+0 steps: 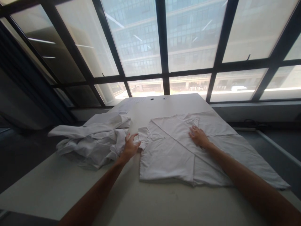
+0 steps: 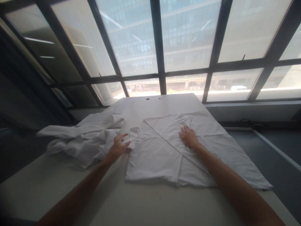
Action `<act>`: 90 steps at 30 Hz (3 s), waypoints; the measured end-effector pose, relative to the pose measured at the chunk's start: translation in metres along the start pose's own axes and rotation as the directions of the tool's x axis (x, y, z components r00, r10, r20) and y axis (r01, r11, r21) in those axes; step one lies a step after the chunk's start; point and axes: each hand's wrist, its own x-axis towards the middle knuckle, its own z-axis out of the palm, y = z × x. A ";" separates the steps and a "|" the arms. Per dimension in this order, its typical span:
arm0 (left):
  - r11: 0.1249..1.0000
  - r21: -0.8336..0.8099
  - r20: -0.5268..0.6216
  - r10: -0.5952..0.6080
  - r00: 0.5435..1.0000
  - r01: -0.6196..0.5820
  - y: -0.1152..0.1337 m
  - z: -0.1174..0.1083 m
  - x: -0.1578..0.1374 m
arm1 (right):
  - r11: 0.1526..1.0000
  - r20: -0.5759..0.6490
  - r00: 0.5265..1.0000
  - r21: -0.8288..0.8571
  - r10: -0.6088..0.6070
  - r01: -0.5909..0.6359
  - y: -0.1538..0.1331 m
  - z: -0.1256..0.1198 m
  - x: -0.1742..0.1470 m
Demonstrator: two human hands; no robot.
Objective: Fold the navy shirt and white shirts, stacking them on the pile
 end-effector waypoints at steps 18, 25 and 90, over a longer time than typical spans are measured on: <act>0.761 -0.185 0.349 0.642 0.682 -0.621 0.107 0.042 -0.027 | 0.999 -0.009 1.000 -0.042 -0.010 0.010 0.002 -0.001 0.001; 0.806 0.170 0.540 0.405 0.738 -0.566 0.076 0.057 0.034 | 0.999 0.003 1.000 -0.032 -0.009 0.009 0.001 -0.002 0.001; 0.599 0.106 0.741 0.484 0.464 -0.794 0.047 0.052 0.045 | 0.943 0.143 0.933 0.079 -0.331 0.322 -0.006 -0.022 -0.079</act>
